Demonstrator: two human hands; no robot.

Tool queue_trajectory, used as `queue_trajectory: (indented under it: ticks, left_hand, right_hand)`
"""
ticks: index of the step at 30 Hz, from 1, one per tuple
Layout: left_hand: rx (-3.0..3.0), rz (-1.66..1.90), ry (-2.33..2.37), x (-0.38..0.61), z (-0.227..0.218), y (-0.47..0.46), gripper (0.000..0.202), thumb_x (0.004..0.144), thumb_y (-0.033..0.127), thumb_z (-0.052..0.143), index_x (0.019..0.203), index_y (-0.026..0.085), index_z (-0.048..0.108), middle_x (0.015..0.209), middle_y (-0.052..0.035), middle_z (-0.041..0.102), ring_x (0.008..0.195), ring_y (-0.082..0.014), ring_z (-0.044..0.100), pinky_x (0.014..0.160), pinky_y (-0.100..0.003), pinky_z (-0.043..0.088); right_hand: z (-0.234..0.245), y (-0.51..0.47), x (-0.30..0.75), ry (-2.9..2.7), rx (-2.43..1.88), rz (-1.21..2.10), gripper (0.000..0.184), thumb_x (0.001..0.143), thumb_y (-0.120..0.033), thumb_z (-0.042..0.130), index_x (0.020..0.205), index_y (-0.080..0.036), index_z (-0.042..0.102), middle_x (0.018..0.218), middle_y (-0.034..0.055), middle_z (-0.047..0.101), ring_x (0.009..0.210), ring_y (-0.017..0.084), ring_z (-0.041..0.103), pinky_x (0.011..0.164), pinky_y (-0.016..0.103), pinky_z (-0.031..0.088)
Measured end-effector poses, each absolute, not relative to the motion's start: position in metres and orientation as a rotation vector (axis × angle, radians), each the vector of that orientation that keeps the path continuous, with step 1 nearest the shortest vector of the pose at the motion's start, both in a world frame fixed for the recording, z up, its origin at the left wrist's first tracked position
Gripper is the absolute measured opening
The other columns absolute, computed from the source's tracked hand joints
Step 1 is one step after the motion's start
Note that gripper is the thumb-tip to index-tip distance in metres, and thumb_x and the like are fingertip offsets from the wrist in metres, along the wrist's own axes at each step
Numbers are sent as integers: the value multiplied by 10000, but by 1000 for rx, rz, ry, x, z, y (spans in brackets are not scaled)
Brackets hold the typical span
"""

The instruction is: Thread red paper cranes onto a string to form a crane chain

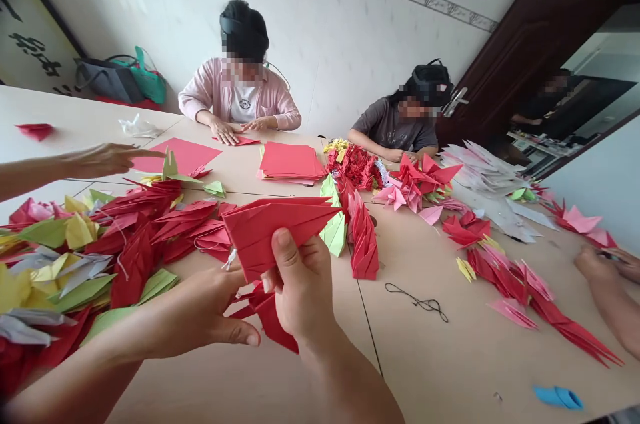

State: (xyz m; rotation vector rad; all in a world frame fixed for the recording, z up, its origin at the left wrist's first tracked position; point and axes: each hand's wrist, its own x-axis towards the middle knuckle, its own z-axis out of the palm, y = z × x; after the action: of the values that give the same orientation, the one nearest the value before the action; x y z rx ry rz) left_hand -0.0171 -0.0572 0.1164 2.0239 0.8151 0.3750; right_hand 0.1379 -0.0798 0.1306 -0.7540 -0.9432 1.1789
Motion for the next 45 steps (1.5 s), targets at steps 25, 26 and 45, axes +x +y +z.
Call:
queue_trajectory:
  ticks: [25,26,45]
  left_hand:
    - [1197,632,495,-27,122,-54,292,864,388,626,1078,210,536,900,-26,606,712,-122,555,578,-196,416]
    - [1180,642,505,-26,122,-54,291,860,383,634,1076,214,537,896,-24,615,744,-136,578,605,-208,435]
    - [1062,701,782,-21,128,-56,291,820,391,669,1004,249,493,738,39,577,526,-67,461,470,-157,354]
  right_hand:
    - [142,-82,167,-1502,-1032,788,202,940,-320,535,1049,-276,699,1024,11,723,1029,199,648,883,315,517]
    - [143,-83,167,-1554,-1026,828,214,948,-316,521,1081,-283,687,1043,6,717,1037,192,644,885,306,516]
    - [136,-78,175,-1529,-1000,870,230,961,-347,499,1139,-326,643,1070,-3,679,1008,169,615,907,290,498]
